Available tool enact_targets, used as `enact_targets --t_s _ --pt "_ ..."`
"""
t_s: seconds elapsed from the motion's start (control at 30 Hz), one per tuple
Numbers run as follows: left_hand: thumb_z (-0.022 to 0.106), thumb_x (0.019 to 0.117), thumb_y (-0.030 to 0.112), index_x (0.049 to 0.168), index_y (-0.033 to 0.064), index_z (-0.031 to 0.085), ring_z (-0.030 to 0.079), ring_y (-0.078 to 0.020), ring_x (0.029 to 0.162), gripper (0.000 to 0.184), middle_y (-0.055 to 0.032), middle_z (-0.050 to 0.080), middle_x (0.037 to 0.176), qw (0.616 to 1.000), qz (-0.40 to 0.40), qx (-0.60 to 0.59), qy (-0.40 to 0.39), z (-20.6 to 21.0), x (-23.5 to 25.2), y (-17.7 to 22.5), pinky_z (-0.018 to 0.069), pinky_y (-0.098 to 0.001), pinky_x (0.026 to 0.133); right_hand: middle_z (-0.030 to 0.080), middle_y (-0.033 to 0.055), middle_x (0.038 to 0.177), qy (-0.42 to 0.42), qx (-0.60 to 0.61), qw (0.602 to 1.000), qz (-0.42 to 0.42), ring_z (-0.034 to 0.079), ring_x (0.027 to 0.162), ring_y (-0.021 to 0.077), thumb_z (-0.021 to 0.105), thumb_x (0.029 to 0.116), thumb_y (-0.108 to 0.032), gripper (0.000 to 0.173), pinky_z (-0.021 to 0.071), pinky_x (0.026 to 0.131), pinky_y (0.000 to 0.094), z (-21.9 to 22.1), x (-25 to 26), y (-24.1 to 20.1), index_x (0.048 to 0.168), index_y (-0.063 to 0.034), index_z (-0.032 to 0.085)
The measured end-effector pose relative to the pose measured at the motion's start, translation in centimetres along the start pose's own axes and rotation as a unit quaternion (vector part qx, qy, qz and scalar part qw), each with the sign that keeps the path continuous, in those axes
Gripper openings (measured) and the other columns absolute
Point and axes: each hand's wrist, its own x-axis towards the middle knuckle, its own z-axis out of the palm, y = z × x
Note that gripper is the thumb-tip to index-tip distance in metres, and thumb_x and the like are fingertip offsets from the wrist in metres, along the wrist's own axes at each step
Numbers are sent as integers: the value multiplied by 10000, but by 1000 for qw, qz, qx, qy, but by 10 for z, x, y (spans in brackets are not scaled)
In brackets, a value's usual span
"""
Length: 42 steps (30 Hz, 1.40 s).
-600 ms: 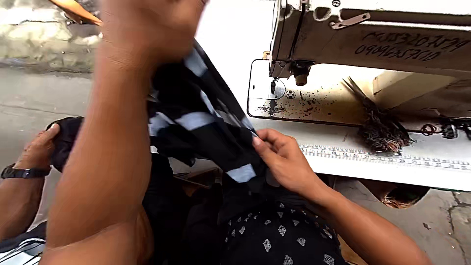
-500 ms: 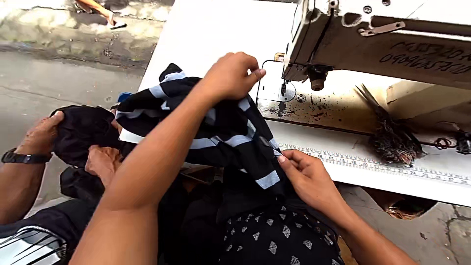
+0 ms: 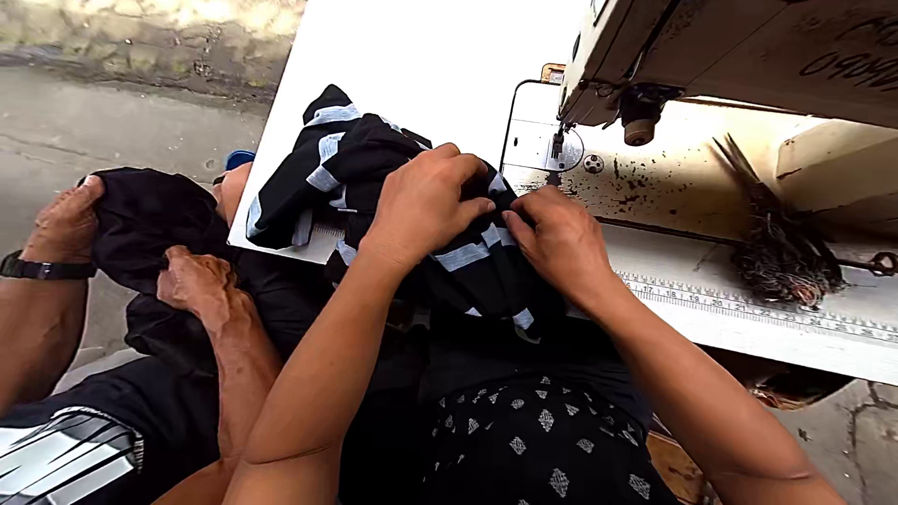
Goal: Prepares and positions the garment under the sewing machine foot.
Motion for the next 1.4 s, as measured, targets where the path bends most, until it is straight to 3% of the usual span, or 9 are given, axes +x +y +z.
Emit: enact_targets --t_s 0.13,0.23,0.33,0.43,0.57,0.7,0.83,1.23,1.4 --pt "670 976 278 1041 96 771 669 -312 980 218 -124 686 993 998 0 -34 60 25 1 -6 536 -527 827 691 -29 830 8 245 965 97 621 678 16 590 1040 -225 180 520 623 199 -19 2 9 1037 -99 719" --pt "596 1024 237 1039 83 722 642 -116 916 199 -31 685 948 982 13 -165 88 14 2 -1 519 -332 848 641 -15 804 -37 461 861 211 604 642 47 523 1085 -293 189 527 579 228 -38 -4 7 1073 -143 637" --pt "545 1063 204 1001 100 641 554 27 644 154 71 599 736 942 4 -330 60 -6 1 6 467 -148 611 664 -21 853 -44 534 817 214 639 695 53 464 1102 -341 261 564 615 248 -40 -8 8 1105 -167 657" --pt "534 1064 153 1063 110 605 544 27 577 84 92 599 677 908 24 -415 52 -20 -3 9 455 -130 548 639 -10 744 -52 554 825 103 596 589 46 586 1053 -300 179 524 531 211 -34 -13 8 1123 -144 639" --pt "555 1047 108 1040 90 645 612 33 710 92 95 662 810 902 87 -418 60 -31 -11 5 522 -139 666 657 -11 796 -34 483 875 9 590 605 45 817 855 -115 311 523 540 176 -33 -18 3 1138 -104 686" --pt "673 980 167 1022 79 692 626 30 754 99 97 681 854 901 149 -406 27 -35 -18 -1 532 -144 681 658 -26 768 20 417 908 -39 581 591 25 778 898 -110 198 508 532 166 -29 -19 -3 1082 -75 712" --pt "846 797 149 1100 77 722 660 -43 965 335 39 696 1028 912 160 -377 -8 -42 -26 -3 570 -203 850 694 -36 805 53 412 908 -48 624 650 1 700 966 -98 72 540 588 159 -32 -19 -6 1021 -57 719" --pt "620 1008 162 1032 50 682 650 -22 855 131 2 708 1004 934 127 -317 107 -34 -32 1 548 -194 756 701 -23 897 54 358 931 -45 647 727 13 727 954 -165 122 564 647 171 -33 -25 -9 1038 -78 737" --pt "540 1062 167 970 90 640 578 66 739 157 98 625 836 920 36 -308 240 -21 -39 15 492 -119 682 703 -29 822 -24 293 956 27 647 719 8 695 963 -216 127 554 668 213 -11 -48 -14 976 -96 735"
